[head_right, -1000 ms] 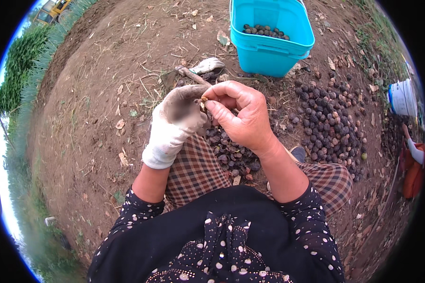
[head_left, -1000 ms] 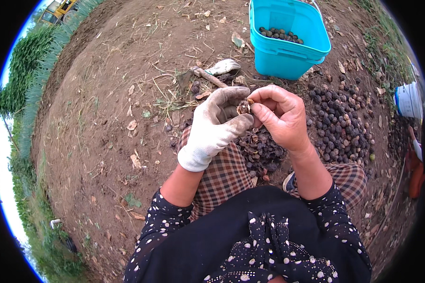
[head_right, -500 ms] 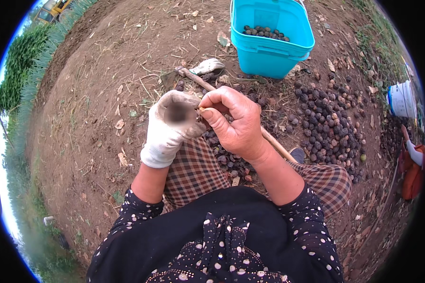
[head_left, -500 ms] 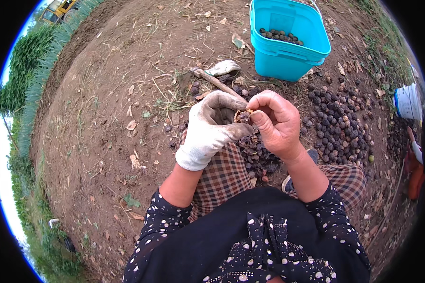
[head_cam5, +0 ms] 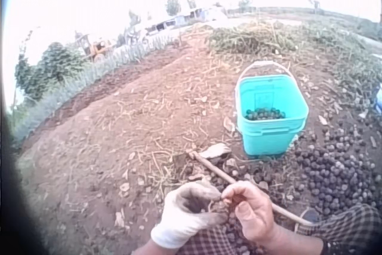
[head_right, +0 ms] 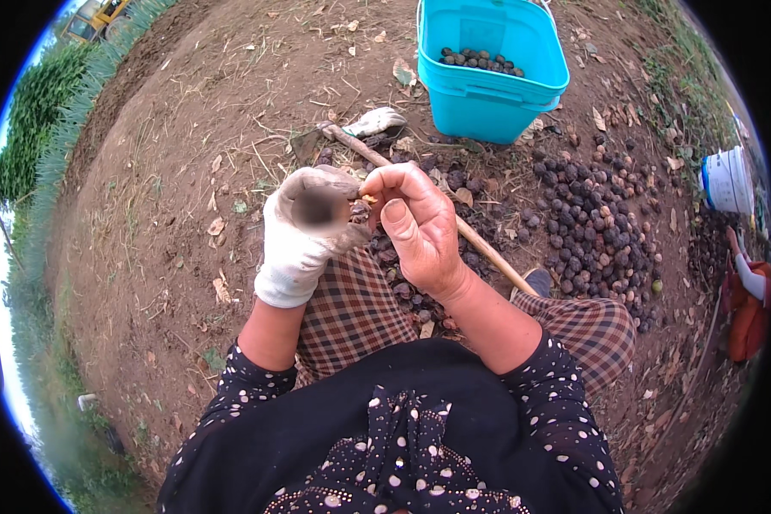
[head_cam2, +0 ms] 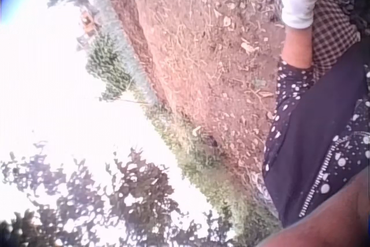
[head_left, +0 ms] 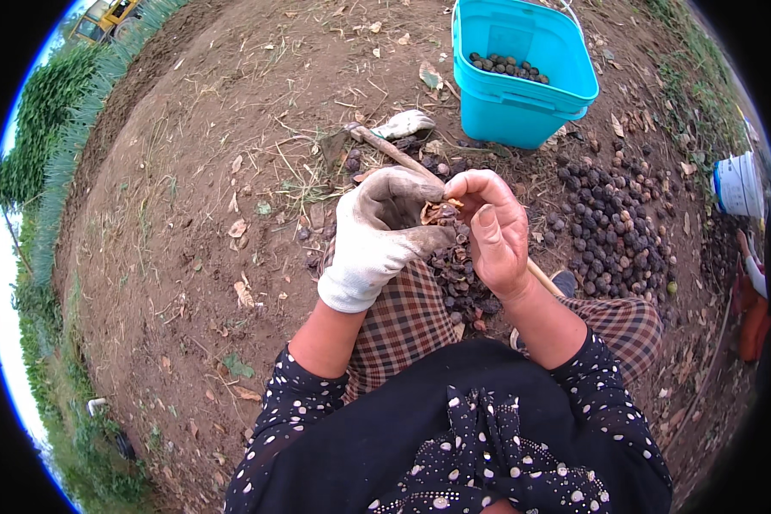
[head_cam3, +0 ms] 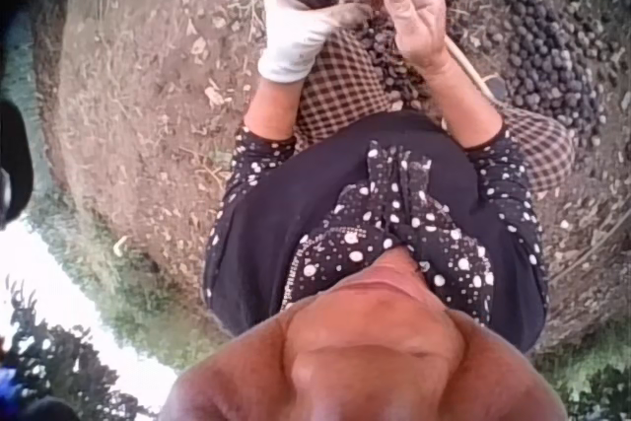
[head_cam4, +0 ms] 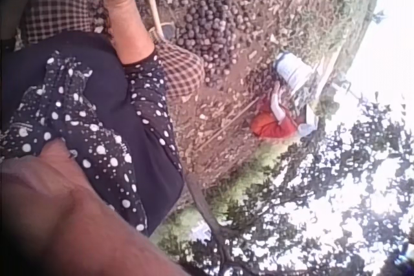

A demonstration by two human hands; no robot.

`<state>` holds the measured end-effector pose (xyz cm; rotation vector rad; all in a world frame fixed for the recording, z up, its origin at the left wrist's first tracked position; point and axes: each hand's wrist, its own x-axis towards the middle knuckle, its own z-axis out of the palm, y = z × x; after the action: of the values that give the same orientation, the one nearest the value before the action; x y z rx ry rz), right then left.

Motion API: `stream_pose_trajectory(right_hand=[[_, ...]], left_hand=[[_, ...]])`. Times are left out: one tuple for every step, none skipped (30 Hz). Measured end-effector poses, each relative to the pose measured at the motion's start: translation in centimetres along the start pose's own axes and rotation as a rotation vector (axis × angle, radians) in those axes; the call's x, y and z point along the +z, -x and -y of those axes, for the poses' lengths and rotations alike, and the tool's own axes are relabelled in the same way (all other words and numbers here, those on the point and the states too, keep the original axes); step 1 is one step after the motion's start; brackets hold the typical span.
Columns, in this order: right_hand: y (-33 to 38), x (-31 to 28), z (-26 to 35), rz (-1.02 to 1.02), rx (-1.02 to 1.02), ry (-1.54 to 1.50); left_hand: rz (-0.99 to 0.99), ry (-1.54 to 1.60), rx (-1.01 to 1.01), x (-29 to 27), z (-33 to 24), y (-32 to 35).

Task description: The person sits on the ground and peels the outer husks from dark round nuts by hand. They place the peeled nuts into a nearby blue bucket and discard the husks onto the ground.

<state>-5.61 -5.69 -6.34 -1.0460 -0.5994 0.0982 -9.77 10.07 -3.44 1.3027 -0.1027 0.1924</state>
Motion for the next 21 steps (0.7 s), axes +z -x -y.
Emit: stream_pose_trajectory(right_hand=[[-0.2,-0.2,0.1,0.016,0.021,-0.060],[-0.5,0.1,0.2,-0.005,0.011,-0.035],[-0.5,0.2,0.6,-0.001,0.053,0.064],[-0.5,0.3,0.9,0.004,0.096,0.163],[-0.5,0.2,0.9,0.009,0.122,0.165],[-0.6,0.0,1.1,0.013,0.146,0.168],[-0.6,-0.2,1.1,0.016,0.170,0.171],[-0.6,-0.2,0.9,-0.002,0.197,0.104],[-0.5,-0.1,0.5,-0.023,0.223,0.036],[-0.5,-0.2,0.2,-0.043,0.248,-0.032],[-0.4,-0.2,0.0,-0.063,0.276,-0.095],[-0.3,-0.3,-0.3,-0.081,0.305,-0.158],[-0.2,-0.4,-0.4,-0.099,0.334,-0.222],[-0.3,-0.5,-0.3,-0.085,0.385,-0.325],[-0.4,-0.7,-0.2,-0.072,0.434,-0.426],[-0.6,-1.0,-0.1,-0.058,0.482,-0.526],[-0.7,-1.5,-0.4,0.005,0.475,-0.661],[-0.8,-1.6,-0.4,0.025,0.466,-0.725],[-0.8,-1.7,-0.4,0.046,0.457,-0.790],[-0.9,-1.7,-0.4,0.066,0.447,-0.854],[-0.9,-1.9,-0.5,0.074,0.434,-0.875]], left_hand=[[-0.023,-0.046,0.021,0.3,0.1,0.0],[-0.046,-0.093,0.043,0.6,0.1,0.0],[-0.074,-0.176,0.045,0.6,-0.1,0.1],[-0.071,-0.199,0.048,0.5,0.0,0.1],[-0.067,-0.223,0.052,0.3,0.1,0.1],[-0.061,-0.247,0.057,0.3,0.2,0.1],[-0.063,-0.248,0.042,0.3,0.1,0.1],[-0.066,-0.248,0.027,0.4,0.1,0.1],[-0.066,-0.248,0.012,0.4,0.0,0.0],[-0.054,-0.222,0.027,0.5,-0.1,-0.1],[-0.043,-0.195,0.042,0.5,-0.1,-0.1],[-0.033,-0.168,0.057,0.5,-0.1,-0.1],[-0.044,-0.125,0.019,0.5,-0.2,0.0],[-0.054,-0.082,-0.020,0.6,-0.4,0.0],[-0.061,-0.036,-0.057,0.6,-0.5,0.0],[-0.046,-0.021,-0.035,0.7,-0.6,0.0],[-0.030,-0.006,-0.013,0.7,-0.7,-0.1],[-0.016,0.010,0.008,0.8,-0.8,-0.1],[-0.038,0.078,-0.021,0.9,-0.8,0.1],[-0.082,0.033,-0.026,0.7,-0.6,0.0],[-0.122,-0.009,-0.031,0.3,-0.1,0.0]])
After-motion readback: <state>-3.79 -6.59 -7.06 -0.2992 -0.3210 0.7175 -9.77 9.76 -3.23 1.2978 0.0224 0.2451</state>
